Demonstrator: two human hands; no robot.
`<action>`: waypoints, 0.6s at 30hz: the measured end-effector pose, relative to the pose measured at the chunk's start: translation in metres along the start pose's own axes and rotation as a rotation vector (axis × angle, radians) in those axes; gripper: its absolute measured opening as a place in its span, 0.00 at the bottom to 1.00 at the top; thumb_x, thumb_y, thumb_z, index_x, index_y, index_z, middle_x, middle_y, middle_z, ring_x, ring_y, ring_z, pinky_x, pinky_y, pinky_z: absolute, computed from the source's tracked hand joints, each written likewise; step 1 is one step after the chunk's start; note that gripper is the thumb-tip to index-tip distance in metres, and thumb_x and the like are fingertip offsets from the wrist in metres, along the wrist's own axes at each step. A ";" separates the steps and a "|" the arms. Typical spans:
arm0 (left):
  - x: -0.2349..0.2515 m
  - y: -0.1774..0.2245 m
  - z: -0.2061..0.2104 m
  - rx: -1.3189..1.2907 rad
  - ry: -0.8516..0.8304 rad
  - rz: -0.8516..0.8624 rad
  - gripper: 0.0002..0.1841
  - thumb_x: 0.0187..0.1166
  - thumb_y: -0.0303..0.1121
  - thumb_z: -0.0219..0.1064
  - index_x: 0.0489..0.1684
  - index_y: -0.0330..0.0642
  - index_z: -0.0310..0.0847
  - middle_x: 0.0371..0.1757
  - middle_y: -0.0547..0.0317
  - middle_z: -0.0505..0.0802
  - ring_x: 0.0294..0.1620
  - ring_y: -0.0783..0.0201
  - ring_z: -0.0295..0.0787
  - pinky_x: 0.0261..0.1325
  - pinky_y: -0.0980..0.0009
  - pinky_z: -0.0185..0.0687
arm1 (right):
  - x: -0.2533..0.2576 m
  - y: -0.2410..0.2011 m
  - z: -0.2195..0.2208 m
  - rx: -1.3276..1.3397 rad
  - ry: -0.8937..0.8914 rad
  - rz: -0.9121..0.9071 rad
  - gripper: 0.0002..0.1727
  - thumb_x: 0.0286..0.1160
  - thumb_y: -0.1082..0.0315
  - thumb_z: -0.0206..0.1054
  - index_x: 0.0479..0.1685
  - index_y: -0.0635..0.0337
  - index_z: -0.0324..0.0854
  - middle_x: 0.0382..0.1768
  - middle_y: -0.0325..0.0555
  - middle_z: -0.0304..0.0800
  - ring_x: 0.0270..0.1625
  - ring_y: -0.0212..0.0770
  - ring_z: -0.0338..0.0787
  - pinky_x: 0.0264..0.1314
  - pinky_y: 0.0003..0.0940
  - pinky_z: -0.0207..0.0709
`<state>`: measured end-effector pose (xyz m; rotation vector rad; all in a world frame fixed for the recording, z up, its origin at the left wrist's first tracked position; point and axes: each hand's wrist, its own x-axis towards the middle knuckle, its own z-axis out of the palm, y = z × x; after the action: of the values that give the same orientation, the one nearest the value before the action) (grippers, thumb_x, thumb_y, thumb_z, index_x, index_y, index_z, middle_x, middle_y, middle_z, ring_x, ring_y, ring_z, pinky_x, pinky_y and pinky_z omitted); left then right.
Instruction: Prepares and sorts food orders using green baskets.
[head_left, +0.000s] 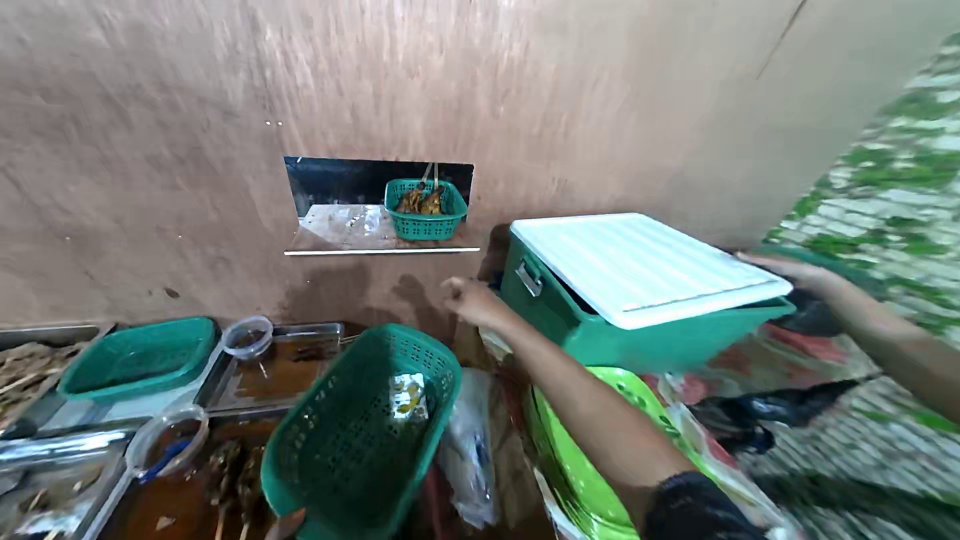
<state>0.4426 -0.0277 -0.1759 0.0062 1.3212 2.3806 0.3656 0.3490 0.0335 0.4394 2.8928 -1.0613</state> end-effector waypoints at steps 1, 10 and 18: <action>0.010 0.009 -0.006 -0.008 -0.010 0.046 0.12 0.74 0.44 0.61 0.51 0.57 0.80 0.44 0.67 0.97 0.49 0.65 0.94 0.51 0.57 0.92 | 0.016 0.009 -0.011 0.068 0.020 0.036 0.28 0.88 0.55 0.61 0.82 0.60 0.69 0.69 0.62 0.83 0.59 0.55 0.90 0.63 0.53 0.82; 0.119 0.139 0.041 -0.038 0.183 0.254 0.14 0.89 0.33 0.38 0.51 0.53 0.72 0.37 0.73 0.94 0.41 0.76 0.92 0.45 0.73 0.91 | 0.150 0.022 -0.087 0.418 0.218 0.331 0.37 0.91 0.39 0.48 0.77 0.66 0.70 0.60 0.62 0.84 0.43 0.46 0.86 0.48 0.42 0.81; 0.211 0.158 0.054 0.014 0.097 0.316 0.17 0.87 0.41 0.46 0.66 0.46 0.70 0.50 0.64 0.95 0.52 0.65 0.94 0.55 0.63 0.93 | 0.246 0.027 -0.088 0.605 0.173 0.451 0.35 0.90 0.38 0.47 0.73 0.62 0.69 0.32 0.47 0.83 0.22 0.34 0.76 0.26 0.29 0.71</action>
<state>0.2052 0.0184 -0.0587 0.1129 1.4758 2.6620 0.1434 0.4869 0.0535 1.1810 2.3415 -1.8425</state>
